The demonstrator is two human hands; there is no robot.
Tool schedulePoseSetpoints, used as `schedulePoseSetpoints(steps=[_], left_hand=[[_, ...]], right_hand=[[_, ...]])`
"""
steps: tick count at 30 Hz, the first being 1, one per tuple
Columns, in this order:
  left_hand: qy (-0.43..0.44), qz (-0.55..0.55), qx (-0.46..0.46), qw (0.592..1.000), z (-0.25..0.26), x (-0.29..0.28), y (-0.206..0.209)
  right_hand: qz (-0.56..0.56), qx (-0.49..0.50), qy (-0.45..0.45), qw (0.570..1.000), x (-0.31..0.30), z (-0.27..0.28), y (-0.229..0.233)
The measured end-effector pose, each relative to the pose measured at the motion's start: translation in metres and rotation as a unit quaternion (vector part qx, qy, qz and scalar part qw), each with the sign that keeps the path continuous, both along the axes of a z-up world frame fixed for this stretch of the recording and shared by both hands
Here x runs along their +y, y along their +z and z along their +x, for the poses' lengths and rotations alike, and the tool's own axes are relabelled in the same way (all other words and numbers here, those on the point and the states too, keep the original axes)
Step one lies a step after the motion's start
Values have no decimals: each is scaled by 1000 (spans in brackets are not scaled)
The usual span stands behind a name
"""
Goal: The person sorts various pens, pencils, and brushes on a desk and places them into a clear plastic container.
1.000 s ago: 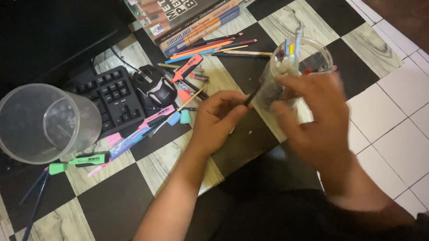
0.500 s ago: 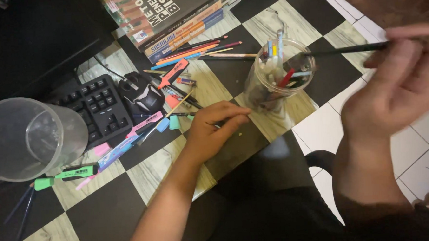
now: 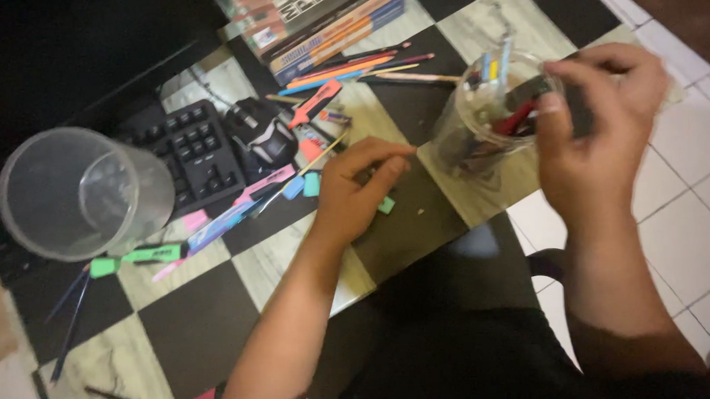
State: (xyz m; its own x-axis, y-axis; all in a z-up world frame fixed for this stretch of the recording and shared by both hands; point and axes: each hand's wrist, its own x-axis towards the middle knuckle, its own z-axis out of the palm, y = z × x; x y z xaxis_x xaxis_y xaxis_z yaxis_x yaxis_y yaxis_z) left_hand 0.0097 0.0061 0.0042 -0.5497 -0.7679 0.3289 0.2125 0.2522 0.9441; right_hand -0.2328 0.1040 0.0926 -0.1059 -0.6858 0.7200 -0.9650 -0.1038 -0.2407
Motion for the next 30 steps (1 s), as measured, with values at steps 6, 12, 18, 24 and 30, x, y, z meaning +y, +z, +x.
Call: schedulePoseSetpoints(steps=[6, 12, 18, 24, 30], left_hand=[[104, 60, 45, 992, 13, -12, 6], [128, 203, 146, 960, 49, 21, 66], [141, 189, 173, 956, 74, 63, 4], [254, 199, 26, 946, 67, 79, -14], [262, 169, -41, 949, 68, 78, -19]], right_hand=[[-88, -176, 114, 974, 32, 42, -21], [158, -140, 228, 951, -3, 103, -44], [190, -113, 206, 953, -17, 113, -67], [231, -93, 196, 949, -19, 118, -74], [271, -142, 195, 932, -26, 110, -90]])
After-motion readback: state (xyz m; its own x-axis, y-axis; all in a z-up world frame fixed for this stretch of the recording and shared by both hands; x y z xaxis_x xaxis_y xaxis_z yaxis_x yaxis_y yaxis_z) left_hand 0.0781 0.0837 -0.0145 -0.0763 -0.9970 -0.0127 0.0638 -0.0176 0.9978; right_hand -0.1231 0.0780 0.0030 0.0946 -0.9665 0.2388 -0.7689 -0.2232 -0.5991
